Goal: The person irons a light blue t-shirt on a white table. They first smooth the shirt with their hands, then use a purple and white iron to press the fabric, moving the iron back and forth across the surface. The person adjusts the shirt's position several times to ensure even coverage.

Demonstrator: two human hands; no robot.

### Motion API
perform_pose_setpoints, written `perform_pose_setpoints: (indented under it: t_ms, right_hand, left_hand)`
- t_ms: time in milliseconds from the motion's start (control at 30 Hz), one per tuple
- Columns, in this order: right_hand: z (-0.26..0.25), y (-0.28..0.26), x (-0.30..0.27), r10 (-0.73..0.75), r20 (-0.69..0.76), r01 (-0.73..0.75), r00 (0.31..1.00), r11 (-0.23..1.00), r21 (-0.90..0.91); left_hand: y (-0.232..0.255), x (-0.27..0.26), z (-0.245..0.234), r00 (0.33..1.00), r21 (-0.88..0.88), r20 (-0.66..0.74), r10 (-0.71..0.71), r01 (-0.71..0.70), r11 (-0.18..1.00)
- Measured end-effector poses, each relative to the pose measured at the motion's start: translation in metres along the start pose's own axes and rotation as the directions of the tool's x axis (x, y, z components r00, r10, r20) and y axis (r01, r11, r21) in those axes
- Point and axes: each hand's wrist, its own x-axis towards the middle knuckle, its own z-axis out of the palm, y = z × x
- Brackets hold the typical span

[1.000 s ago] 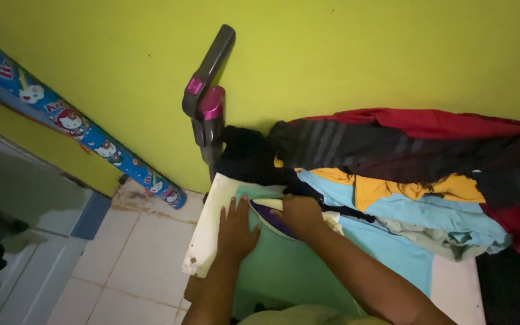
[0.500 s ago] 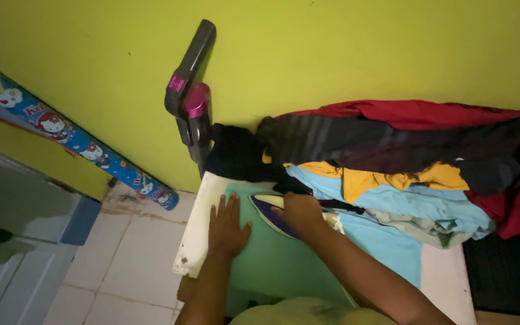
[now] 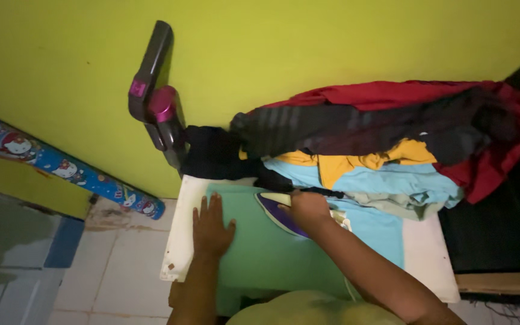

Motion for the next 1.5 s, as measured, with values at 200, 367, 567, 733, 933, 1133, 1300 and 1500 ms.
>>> perform_pose_setpoints:
  t_ms: [200,367,567,733,933,1133,1300,1500]
  right_hand:
    - [0.004,0.023,-0.013,0.031,-0.080,-0.033,0.996,0.999,-0.027]
    - [0.003,0.038,-0.023,0.026,-0.118,-0.030,0.993,0.999,-0.031]
    - [-0.004,0.055,-0.035,-0.104,-0.144,0.096,0.984,0.994,-0.059]
    - [-0.006,0.063,-0.045,0.029,-0.154,-0.030,0.988,1.000,-0.005]
    - [-0.004,0.095,-0.062,0.146,-0.153,-0.153,0.977,0.988,-0.035]
    - [0.003,0.123,-0.083,0.226,-0.182,-0.241,0.957,0.968,-0.064]
    - [0.005,0.147,-0.097,0.228,-0.090,-0.237,0.970,0.964,-0.117]
    - [0.004,0.164,-0.110,0.318,-0.098,-0.328,0.943,0.936,-0.123]
  left_hand:
    - [-0.006,0.000,0.007,0.999,0.013,-0.031,0.032,-0.032,0.999]
    - [-0.008,-0.002,0.012,0.997,-0.005,-0.059,0.042,-0.042,0.999]
    - [-0.008,-0.001,0.010,0.998,-0.024,-0.048,0.042,-0.044,0.999]
    - [-0.005,-0.001,0.005,1.000,-0.005,0.003,0.004,-0.004,1.000]
    - [-0.003,0.002,0.002,1.000,-0.005,-0.003,0.013,-0.013,1.000]
    - [-0.002,-0.001,0.002,0.999,0.052,-0.028,0.020,-0.019,0.998]
    - [-0.001,0.004,0.005,0.992,0.090,0.111,-0.064,0.054,0.994]
    - [-0.006,0.004,0.011,0.994,0.112,0.101,-0.034,0.023,0.993]
